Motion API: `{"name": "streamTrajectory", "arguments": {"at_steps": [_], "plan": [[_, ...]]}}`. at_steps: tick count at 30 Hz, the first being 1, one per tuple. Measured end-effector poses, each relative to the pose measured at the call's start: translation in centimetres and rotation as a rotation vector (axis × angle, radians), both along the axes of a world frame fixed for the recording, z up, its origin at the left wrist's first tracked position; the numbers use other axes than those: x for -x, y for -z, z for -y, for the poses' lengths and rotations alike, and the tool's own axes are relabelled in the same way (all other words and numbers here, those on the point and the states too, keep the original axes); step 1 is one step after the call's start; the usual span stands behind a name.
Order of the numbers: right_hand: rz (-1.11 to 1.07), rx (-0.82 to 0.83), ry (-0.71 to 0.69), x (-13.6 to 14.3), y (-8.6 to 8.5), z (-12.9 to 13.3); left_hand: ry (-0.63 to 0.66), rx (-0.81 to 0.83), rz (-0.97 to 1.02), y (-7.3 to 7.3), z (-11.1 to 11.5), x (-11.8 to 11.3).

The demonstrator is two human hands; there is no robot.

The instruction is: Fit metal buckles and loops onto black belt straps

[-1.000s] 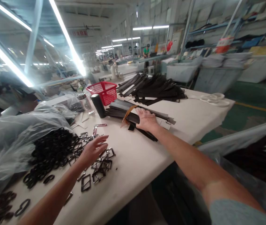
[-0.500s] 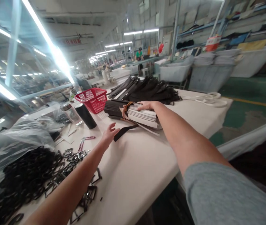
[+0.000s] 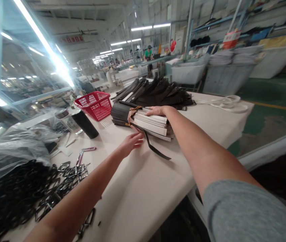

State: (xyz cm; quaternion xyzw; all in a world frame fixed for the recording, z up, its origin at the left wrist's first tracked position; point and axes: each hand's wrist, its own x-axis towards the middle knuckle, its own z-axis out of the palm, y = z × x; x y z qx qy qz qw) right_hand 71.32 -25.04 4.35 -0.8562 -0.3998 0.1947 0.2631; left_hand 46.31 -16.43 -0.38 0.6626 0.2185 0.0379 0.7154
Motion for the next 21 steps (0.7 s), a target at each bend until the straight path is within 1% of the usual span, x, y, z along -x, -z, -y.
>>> {"name": "streamTrajectory", "arguments": {"at_steps": [3, 6, 8, 11, 14, 16, 18, 20, 21], "plan": [[0.039, -0.001, -0.005, 1.2, -0.1, 0.2, -0.010, 0.185, 0.043, 0.6, 3.7, -1.0], [0.111, 0.013, 0.008, 2.9, -0.2, 0.3, -0.023, 0.303, 0.047, 1.1, 6.9, -2.1], [0.171, 0.031, 0.028, 4.2, -0.3, 0.4, -0.024, 0.345, 0.037, 1.2, 8.3, -2.7], [0.254, 0.078, 0.051, 6.4, -0.7, 0.7, -0.024, 0.337, 0.021, 1.4, 9.2, -2.7], [0.336, 0.135, 0.066, 9.1, -1.1, 1.2, 0.028, 0.240, -0.019, 1.6, 9.0, -1.4], [0.396, 0.162, 0.081, 11.0, -1.1, 1.4, 0.076, 0.118, -0.059, 1.7, 7.9, -0.2], [0.459, 0.166, 0.098, 12.7, -0.8, 1.5, 0.114, -0.027, -0.095, 1.5, 5.9, 1.0], [0.511, 0.150, 0.112, 14.0, -0.5, 1.5, 0.131, -0.161, -0.123, 1.0, 3.2, 2.0], [0.529, 0.140, 0.115, 14.5, -0.3, 1.5, 0.120, -0.224, -0.132, 0.6, 1.7, 2.4]]}}
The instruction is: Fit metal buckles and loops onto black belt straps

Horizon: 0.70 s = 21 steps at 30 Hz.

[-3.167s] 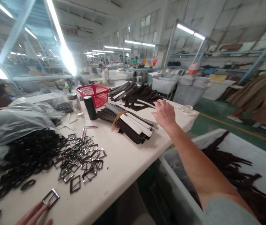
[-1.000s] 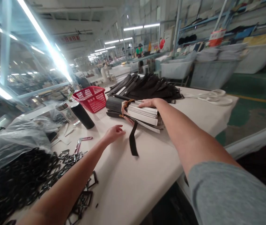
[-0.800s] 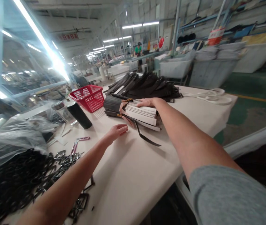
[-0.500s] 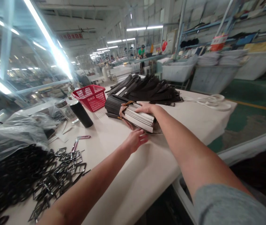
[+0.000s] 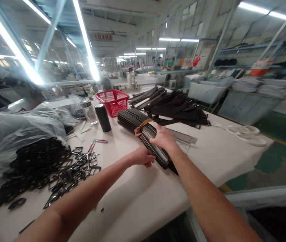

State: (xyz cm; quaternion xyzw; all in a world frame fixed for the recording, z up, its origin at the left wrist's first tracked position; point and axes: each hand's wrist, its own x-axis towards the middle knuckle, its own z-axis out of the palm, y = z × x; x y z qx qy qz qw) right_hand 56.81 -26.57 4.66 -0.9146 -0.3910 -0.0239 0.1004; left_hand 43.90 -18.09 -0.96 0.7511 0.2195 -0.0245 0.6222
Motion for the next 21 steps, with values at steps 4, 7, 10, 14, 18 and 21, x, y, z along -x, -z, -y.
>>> {"name": "streamTrajectory", "arguments": {"at_steps": [4, 7, 10, 14, 18, 21], "plan": [[0.033, -0.027, 0.004, 0.8, 0.4, -0.1, -0.207, -0.291, 0.031, -1.4, -5.6, 0.6], [0.039, -0.034, 0.016, 0.9, 0.5, -0.1, -0.360, -0.465, 0.043, -1.5, -7.8, -0.2], [0.032, -0.027, 0.029, 0.6, 0.5, -0.1, -0.367, -0.519, 0.047, -0.5, -8.5, -1.4], [0.003, -0.010, 0.031, 0.0, 0.5, -0.1, -0.253, -0.518, 0.102, 0.7, -10.0, -1.8], [-0.028, -0.021, 0.029, -0.4, 0.5, -0.1, -0.147, -0.504, 0.138, 0.9, -11.4, -1.0], [-0.051, -0.045, 0.031, -0.4, 0.6, -0.1, -0.069, -0.505, 0.168, 0.5, -11.1, -0.3]]}}
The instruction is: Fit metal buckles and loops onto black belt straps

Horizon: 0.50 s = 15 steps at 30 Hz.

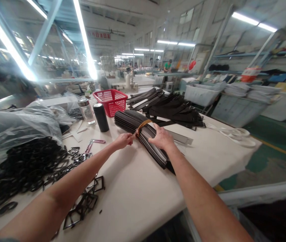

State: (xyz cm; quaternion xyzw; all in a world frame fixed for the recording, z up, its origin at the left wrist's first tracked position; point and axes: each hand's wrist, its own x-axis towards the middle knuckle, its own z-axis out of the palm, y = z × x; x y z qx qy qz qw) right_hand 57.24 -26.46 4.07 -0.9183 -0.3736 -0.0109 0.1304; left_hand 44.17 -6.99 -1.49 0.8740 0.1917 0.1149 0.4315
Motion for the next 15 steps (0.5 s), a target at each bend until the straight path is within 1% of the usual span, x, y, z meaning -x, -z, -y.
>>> {"name": "streamTrajectory", "arguments": {"at_steps": [4, 7, 11, 15], "plan": [[-0.062, -0.017, -0.023, -0.9, -0.2, 0.1, 0.050, 0.000, 0.050, -0.5, 0.7, 0.7], [-0.135, -0.009, -0.064, -2.3, -0.5, 0.2, 0.039, 0.065, 0.094, -1.0, 0.2, 0.4], [-0.214, -0.023, -0.094, -4.5, -0.8, 0.3, -0.019, 0.154, 0.152, -1.8, -0.8, -1.5], [-0.265, -0.056, -0.094, -5.9, -0.6, 0.1, -0.089, 0.154, 0.178, -2.2, -1.5, -3.7]]}}
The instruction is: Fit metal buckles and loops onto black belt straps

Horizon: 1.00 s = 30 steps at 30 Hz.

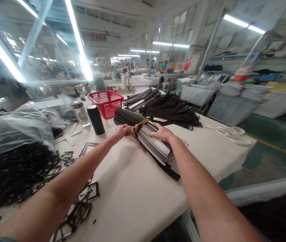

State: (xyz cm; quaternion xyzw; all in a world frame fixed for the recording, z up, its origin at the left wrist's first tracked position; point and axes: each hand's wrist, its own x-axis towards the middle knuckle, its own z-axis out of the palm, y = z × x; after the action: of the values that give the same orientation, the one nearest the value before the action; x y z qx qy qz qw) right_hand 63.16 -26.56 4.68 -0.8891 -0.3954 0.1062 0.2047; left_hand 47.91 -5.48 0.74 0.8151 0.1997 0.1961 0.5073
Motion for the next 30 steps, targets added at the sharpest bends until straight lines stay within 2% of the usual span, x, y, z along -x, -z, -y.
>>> {"name": "streamTrajectory", "arguments": {"at_steps": [4, 8, 14, 17, 20, 24, 27, 30], "plan": [[-0.024, -0.018, 0.007, -0.3, 0.3, -0.1, -0.074, -0.051, -0.029, 0.1, -1.0, -1.4], [-0.026, -0.024, 0.021, -0.1, 0.6, -0.1, -0.127, -0.092, -0.075, 0.0, -1.8, -1.9], [-0.078, -0.047, 0.005, -0.7, 0.5, -0.1, -0.222, -0.003, -0.088, -0.8, -2.4, -1.0], [-0.120, -0.061, -0.010, -1.4, 0.3, -0.2, -0.225, 0.074, -0.069, -1.2, -2.4, 0.0], [-0.164, -0.075, -0.019, -2.4, 0.1, -0.2, -0.166, 0.147, -0.109, -0.7, -1.6, 0.9], [-0.217, -0.080, -0.032, -3.8, 0.1, -0.3, -0.043, 0.316, -0.265, 1.2, 0.7, 1.2], [-0.241, -0.077, -0.046, -4.7, 0.1, -0.4, 0.013, 0.461, -0.297, 2.4, 2.8, 0.2], [-0.241, -0.073, -0.053, -5.2, 0.3, -0.3, 0.042, 0.564, -0.268, 2.8, 4.3, -1.3]]}}
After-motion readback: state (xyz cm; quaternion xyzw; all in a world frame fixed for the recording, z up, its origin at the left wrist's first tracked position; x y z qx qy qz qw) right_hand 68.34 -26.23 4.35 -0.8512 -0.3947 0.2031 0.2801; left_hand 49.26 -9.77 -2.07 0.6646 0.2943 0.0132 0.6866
